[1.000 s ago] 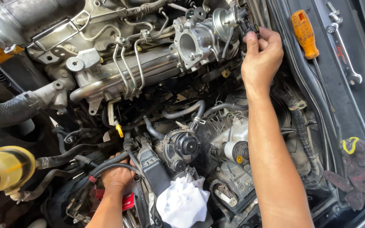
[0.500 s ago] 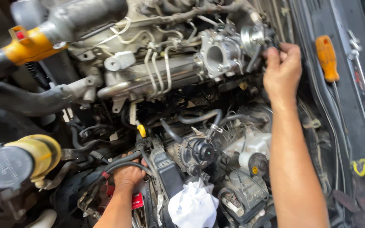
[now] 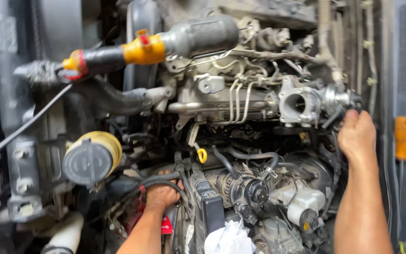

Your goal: The person works in the open engine bay of a car, using a ratchet wrench with sockets to loosen and tighten bolts on the fuel rail and intake area of the engine. They reposition the wrench repeatedly, reach into the engine with their hands, and handle a white cloth resting on the engine.

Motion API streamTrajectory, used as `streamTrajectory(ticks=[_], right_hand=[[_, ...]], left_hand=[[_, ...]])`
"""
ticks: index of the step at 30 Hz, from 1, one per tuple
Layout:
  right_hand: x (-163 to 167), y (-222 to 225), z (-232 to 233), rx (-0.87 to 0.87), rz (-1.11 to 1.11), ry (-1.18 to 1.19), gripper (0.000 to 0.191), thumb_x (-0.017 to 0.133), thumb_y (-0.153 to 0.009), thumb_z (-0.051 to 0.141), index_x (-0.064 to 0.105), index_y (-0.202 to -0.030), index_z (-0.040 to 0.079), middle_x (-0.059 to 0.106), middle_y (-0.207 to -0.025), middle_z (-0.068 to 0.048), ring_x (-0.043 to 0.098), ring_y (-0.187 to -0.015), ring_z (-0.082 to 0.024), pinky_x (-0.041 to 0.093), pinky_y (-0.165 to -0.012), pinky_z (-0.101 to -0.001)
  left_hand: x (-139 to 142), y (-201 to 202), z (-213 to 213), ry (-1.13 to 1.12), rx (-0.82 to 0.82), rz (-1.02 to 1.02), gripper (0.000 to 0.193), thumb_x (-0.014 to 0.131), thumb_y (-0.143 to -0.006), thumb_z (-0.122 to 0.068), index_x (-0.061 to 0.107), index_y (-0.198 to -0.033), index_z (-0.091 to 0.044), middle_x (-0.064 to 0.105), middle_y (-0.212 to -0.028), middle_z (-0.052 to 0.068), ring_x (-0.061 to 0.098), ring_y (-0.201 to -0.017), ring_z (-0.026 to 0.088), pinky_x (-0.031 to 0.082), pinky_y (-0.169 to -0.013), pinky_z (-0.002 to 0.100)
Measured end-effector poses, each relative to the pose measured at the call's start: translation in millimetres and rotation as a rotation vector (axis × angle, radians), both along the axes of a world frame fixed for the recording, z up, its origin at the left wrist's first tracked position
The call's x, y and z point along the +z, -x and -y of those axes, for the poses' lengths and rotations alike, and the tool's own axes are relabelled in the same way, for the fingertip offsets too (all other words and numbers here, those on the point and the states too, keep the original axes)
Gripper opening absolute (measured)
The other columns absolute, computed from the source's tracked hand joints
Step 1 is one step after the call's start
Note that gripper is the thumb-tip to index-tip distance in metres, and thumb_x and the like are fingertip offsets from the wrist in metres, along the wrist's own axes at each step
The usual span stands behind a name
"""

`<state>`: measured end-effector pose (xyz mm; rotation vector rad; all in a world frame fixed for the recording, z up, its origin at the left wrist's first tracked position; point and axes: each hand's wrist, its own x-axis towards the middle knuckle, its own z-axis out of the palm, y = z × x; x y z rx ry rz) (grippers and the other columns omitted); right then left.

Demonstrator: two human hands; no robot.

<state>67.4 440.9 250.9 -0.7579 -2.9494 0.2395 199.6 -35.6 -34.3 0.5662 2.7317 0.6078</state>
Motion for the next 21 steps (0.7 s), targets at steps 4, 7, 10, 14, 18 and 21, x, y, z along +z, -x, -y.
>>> streamTrajectory(ticks=[4,7,10,14,18,21], right_hand=[[50.6,15.7,16.4,-0.061,0.376,-0.193,0.049,0.058,-0.109,0.04,0.068,-0.115,-0.007,0.064,-0.107,-0.037,0.06,-0.105,-0.055,0.046,-0.089,-0.0567],[68.9,42.5,42.1,0.035,0.13,-0.296,0.039,0.06,-0.11,0.034,0.071,-0.125,0.0,0.07,-0.121,-0.027,0.064,-0.113,-0.048,0.047,-0.096,-0.053],[66.2,96.3,57.3,0.068,0.182,0.16,0.048,0.059,-0.099,0.042,0.067,-0.135,0.01,0.072,-0.12,-0.02,0.069,-0.111,-0.035,0.051,-0.097,-0.0432],[45.4,159.1,55.3,0.146,0.547,0.184,0.053,0.067,-0.093,0.048,0.07,-0.131,0.013,0.071,-0.129,-0.017,0.064,-0.12,-0.029,0.047,-0.102,-0.0425],[24.0,189.7,46.3,0.161,0.782,0.08,0.052,0.076,-0.084,0.042,0.074,-0.128,0.015,0.073,-0.127,-0.017,0.066,-0.12,-0.03,0.048,-0.104,-0.0422],[20.9,199.0,41.6,0.191,0.783,-0.015,0.05,0.08,-0.078,0.034,0.077,-0.122,0.011,0.073,-0.124,-0.018,0.068,-0.116,-0.032,0.049,-0.105,-0.0413]], left_hand=[[3.7,4.2,-0.6,0.019,0.009,0.001,0.033,0.06,-0.083,-0.04,0.071,-0.085,-0.009,0.064,-0.093,0.013,0.058,-0.09,0.034,0.05,-0.077,0.051],[5.9,6.7,-0.8,0.03,-0.012,0.026,0.034,0.059,-0.084,-0.041,0.071,-0.087,-0.009,0.065,-0.095,0.013,0.058,-0.091,0.033,0.05,-0.076,0.051],[6.4,6.6,-0.2,0.051,-0.01,0.042,0.033,0.059,-0.085,-0.041,0.072,-0.089,-0.01,0.065,-0.097,0.012,0.058,-0.092,0.033,0.05,-0.077,0.051],[5.4,6.4,-0.2,0.057,-0.023,0.115,0.035,0.058,-0.086,-0.042,0.072,-0.088,-0.01,0.065,-0.099,0.012,0.058,-0.094,0.033,0.05,-0.076,0.05],[6.4,8.1,0.0,-0.003,0.01,-0.018,0.035,0.059,-0.083,-0.041,0.073,-0.087,-0.009,0.067,-0.098,0.013,0.059,-0.091,0.033,0.05,-0.076,0.052],[9.5,9.0,1.0,0.027,-0.018,0.072,0.035,0.058,-0.087,-0.042,0.073,-0.09,-0.01,0.065,-0.097,0.013,0.058,-0.093,0.033,0.049,-0.079,0.051]])
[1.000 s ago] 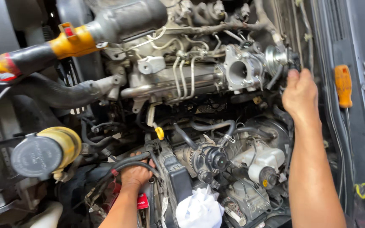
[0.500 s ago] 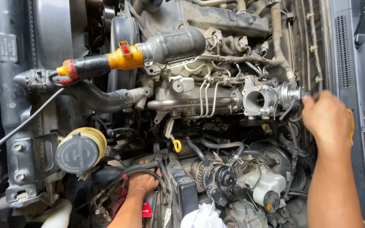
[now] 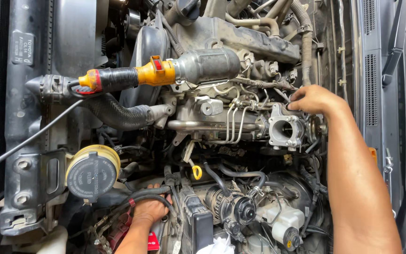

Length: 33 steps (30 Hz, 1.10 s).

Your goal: The person works in the open engine bay of a car, using a ratchet wrench with sockets to loosen and tighten bolts on the fuel rail and intake area of the engine. They reposition the wrench repeatedly, reach into the engine with their hands, and handle a white cloth resting on the engine.

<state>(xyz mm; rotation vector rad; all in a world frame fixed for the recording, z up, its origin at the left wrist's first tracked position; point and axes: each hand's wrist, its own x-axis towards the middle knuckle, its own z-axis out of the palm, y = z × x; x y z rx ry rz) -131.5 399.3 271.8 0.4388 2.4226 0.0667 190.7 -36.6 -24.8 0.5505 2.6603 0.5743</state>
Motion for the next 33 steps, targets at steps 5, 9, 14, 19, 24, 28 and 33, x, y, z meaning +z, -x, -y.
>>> streamTrajectory(ticks=[5,9,14,19,24,28,33], right_hand=[[4.0,12.7,8.3,-0.261,-0.524,0.099,0.047,0.072,-0.091,0.035,0.075,-0.113,-0.006,0.075,-0.102,-0.022,0.071,-0.089,-0.026,0.056,-0.083,-0.0407],[-6.7,22.5,34.7,-0.475,-0.662,0.361,0.047,0.074,-0.094,0.037,0.072,-0.106,-0.008,0.07,-0.089,-0.011,0.066,-0.067,-0.017,0.055,-0.061,-0.0328],[-11.5,24.9,54.5,-0.344,-0.604,0.447,0.042,0.076,-0.094,0.035,0.074,-0.108,-0.004,0.07,-0.087,-0.008,0.066,-0.067,-0.014,0.051,-0.059,-0.0295],[-0.8,21.5,38.1,0.121,-0.682,0.225,0.037,0.074,-0.1,0.033,0.077,-0.112,-0.003,0.073,-0.089,-0.016,0.067,-0.077,-0.02,0.05,-0.068,-0.0326],[-8.4,17.5,23.4,-0.166,-0.593,0.171,0.041,0.059,-0.108,0.034,0.064,-0.116,-0.006,0.07,-0.096,-0.022,0.069,-0.081,-0.029,0.052,-0.067,-0.0384],[-5.5,12.2,22.9,-0.533,-0.551,0.489,0.039,0.052,-0.108,0.033,0.055,-0.119,-0.004,0.067,-0.101,-0.017,0.071,-0.084,-0.025,0.06,-0.071,-0.039],[16.3,-0.1,30.0,-0.491,-0.388,0.613,0.038,0.058,-0.101,0.027,0.061,-0.126,-0.002,0.069,-0.112,-0.016,0.072,-0.094,-0.023,0.061,-0.087,-0.0382]], left_hand=[[2.7,1.0,0.5,-0.049,0.044,-0.126,0.034,0.06,-0.08,-0.041,0.074,-0.088,-0.01,0.066,-0.093,0.013,0.058,-0.087,0.033,0.05,-0.074,0.052],[0.4,1.2,0.3,-0.036,0.017,-0.042,0.034,0.059,-0.084,-0.041,0.072,-0.081,-0.009,0.064,-0.091,0.012,0.058,-0.088,0.032,0.05,-0.075,0.05],[-1.7,0.2,1.6,-0.014,0.001,-0.025,0.035,0.06,-0.084,-0.041,0.072,-0.081,-0.009,0.064,-0.087,0.013,0.058,-0.086,0.032,0.049,-0.075,0.05],[-2.1,0.9,0.9,-0.042,0.016,-0.075,0.034,0.06,-0.084,-0.04,0.072,-0.079,-0.008,0.064,-0.087,0.013,0.059,-0.086,0.032,0.05,-0.075,0.049],[-3.1,0.1,0.1,-0.038,0.01,-0.084,0.035,0.06,-0.083,-0.04,0.072,-0.08,-0.007,0.065,-0.089,0.012,0.059,-0.086,0.032,0.05,-0.075,0.049],[-3.0,-0.6,0.6,-0.021,0.009,-0.079,0.036,0.06,-0.084,-0.041,0.072,-0.082,-0.007,0.066,-0.09,0.013,0.059,-0.088,0.032,0.051,-0.076,0.049],[-1.2,0.7,-0.5,0.008,-0.001,-0.046,0.036,0.059,-0.085,-0.041,0.073,-0.086,-0.008,0.066,-0.093,0.012,0.059,-0.09,0.031,0.051,-0.077,0.049]])
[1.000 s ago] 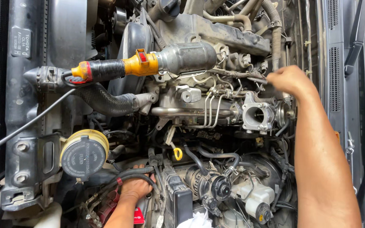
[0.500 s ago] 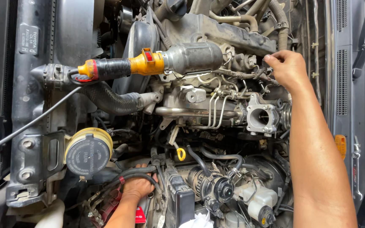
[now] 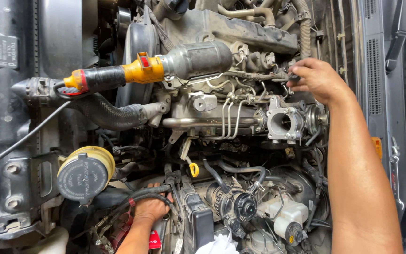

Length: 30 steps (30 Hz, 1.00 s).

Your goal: The person works in the open engine bay of a car, using a ratchet wrench with sockets to loosen and tighten bolts on the fuel rail and intake area of the engine. They reposition the wrench repeatedly, reach into the engine with their hands, and handle a white cloth resting on the engine.

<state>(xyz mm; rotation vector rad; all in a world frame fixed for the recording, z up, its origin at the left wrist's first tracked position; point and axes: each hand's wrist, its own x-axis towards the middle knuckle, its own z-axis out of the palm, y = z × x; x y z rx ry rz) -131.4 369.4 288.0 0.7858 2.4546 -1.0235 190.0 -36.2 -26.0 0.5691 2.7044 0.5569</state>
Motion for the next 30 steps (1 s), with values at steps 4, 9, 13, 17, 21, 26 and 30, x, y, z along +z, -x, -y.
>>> streamTrajectory(ticks=[4,9,13,17,21,26,30], right_hand=[[-2.8,-7.4,7.7,0.083,0.232,-0.298,0.05,0.057,-0.104,0.042,0.056,-0.138,0.006,0.069,-0.128,-0.016,0.063,-0.119,-0.027,0.045,-0.105,-0.05],[-28.6,-5.9,2.0,0.305,0.413,-0.505,0.046,0.066,-0.094,0.037,0.069,-0.139,0.025,0.065,-0.142,-0.015,0.06,-0.13,-0.034,0.046,-0.11,-0.0518],[-43.8,2.1,-13.4,0.134,0.613,-0.482,0.05,0.064,-0.097,0.044,0.061,-0.144,0.027,0.049,-0.157,-0.012,0.049,-0.139,-0.035,0.041,-0.108,-0.0563],[-53.8,11.1,-24.2,0.144,0.618,-0.552,0.057,0.067,-0.097,0.038,0.059,-0.147,0.011,0.05,-0.157,-0.021,0.058,-0.133,-0.042,0.05,-0.103,-0.0561],[-58.4,14.0,-26.0,0.195,0.726,-0.583,0.056,0.062,-0.097,0.036,0.058,-0.15,0.019,0.046,-0.161,-0.018,0.054,-0.137,-0.042,0.048,-0.107,-0.0561],[-53.9,12.7,-18.4,0.116,0.721,-0.567,0.068,0.062,-0.099,0.036,0.043,-0.155,0.004,0.036,-0.163,-0.027,0.048,-0.142,-0.045,0.043,-0.112,-0.0587],[-51.9,12.0,-13.8,0.035,0.734,-0.526,0.074,0.06,-0.1,0.034,0.03,-0.161,0.005,0.024,-0.168,-0.024,0.032,-0.153,-0.043,0.033,-0.119,-0.0597]], left_hand=[[1.3,0.5,-0.4,0.005,-0.008,0.001,0.037,0.058,-0.085,-0.041,0.073,-0.088,-0.008,0.065,-0.094,0.012,0.059,-0.091,0.031,0.051,-0.078,0.048],[0.4,0.4,0.4,0.027,-0.002,0.04,0.037,0.056,-0.086,-0.041,0.072,-0.089,-0.009,0.064,-0.094,0.011,0.058,-0.092,0.031,0.051,-0.078,0.048],[-2.5,-0.4,0.4,0.046,-0.03,0.031,0.037,0.056,-0.086,-0.042,0.072,-0.086,-0.008,0.064,-0.094,0.012,0.058,-0.092,0.03,0.052,-0.078,0.048],[-5.7,-1.7,0.2,-0.025,0.013,-0.06,0.036,0.058,-0.081,-0.042,0.073,-0.085,-0.009,0.064,-0.092,0.012,0.057,-0.09,0.032,0.051,-0.074,0.049],[-5.6,-2.7,0.9,0.02,-0.014,-0.018,0.035,0.058,-0.085,-0.042,0.072,-0.083,-0.01,0.063,-0.092,0.01,0.057,-0.09,0.031,0.051,-0.076,0.048],[-3.9,-1.6,1.3,0.045,-0.017,0.022,0.034,0.059,-0.085,-0.041,0.071,-0.08,-0.01,0.062,-0.089,0.009,0.057,-0.089,0.03,0.051,-0.074,0.048],[-5.5,-2.2,1.5,0.029,-0.021,-0.051,0.035,0.06,-0.084,-0.042,0.071,-0.079,-0.01,0.062,-0.088,0.01,0.057,-0.087,0.03,0.051,-0.073,0.046]])
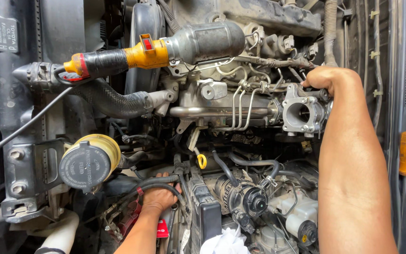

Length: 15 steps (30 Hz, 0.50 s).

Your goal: The person works in the open engine bay of a car, using a ratchet wrench with sockets to loosen and tighten bolts on the fuel rail and intake area of the engine. They reposition the wrench repeatedly, reach into the engine with their hands, and handle a white cloth resting on the engine.

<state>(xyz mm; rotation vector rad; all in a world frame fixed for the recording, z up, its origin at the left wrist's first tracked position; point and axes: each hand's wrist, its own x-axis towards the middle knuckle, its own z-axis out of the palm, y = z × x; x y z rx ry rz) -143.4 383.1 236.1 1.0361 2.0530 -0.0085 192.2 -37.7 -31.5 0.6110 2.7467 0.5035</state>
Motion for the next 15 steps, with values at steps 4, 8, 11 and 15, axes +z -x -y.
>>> streamTrajectory(ticks=[4,8,11,15], right_hand=[[-10.0,-1.0,-4.2,-0.006,0.019,0.044,0.067,0.055,-0.103,0.03,0.036,-0.16,0.0,0.026,-0.169,-0.027,0.029,-0.156,-0.042,0.031,-0.122,-0.0597],[-21.3,3.9,-18.2,0.055,0.026,0.037,0.065,0.053,-0.103,0.025,0.034,-0.158,-0.001,0.022,-0.169,-0.026,0.023,-0.156,-0.04,0.028,-0.122,-0.0596],[-26.5,10.8,-33.0,0.199,0.078,0.02,0.06,0.054,-0.102,0.028,0.044,-0.154,0.001,0.031,-0.166,-0.022,0.029,-0.153,-0.038,0.029,-0.12,-0.059],[-50.4,0.8,-45.6,0.485,0.134,-0.014,0.059,0.058,-0.102,0.039,0.057,-0.147,0.001,0.048,-0.161,-0.018,0.046,-0.147,-0.037,0.037,-0.119,-0.0542]], left_hand=[[1.5,0.2,-0.1,0.017,0.002,0.054,0.033,0.059,-0.085,-0.041,0.071,-0.08,-0.011,0.063,-0.088,0.01,0.057,-0.088,0.03,0.051,-0.072,0.047],[11.0,4.9,0.6,-0.023,-0.003,-0.042,0.032,0.06,-0.084,-0.041,0.071,-0.081,-0.01,0.063,-0.089,0.01,0.057,-0.087,0.031,0.051,-0.073,0.046],[13.8,8.9,0.5,0.024,0.014,0.07,0.033,0.059,-0.085,-0.039,0.072,-0.087,-0.009,0.066,-0.094,0.011,0.058,-0.091,0.031,0.051,-0.078,0.049],[0.6,1.6,0.7,-0.217,0.175,-0.043,0.041,0.06,-0.078,-0.04,0.075,-0.094,-0.006,0.069,-0.107,0.02,0.062,-0.099,0.04,0.053,-0.083,0.053]])
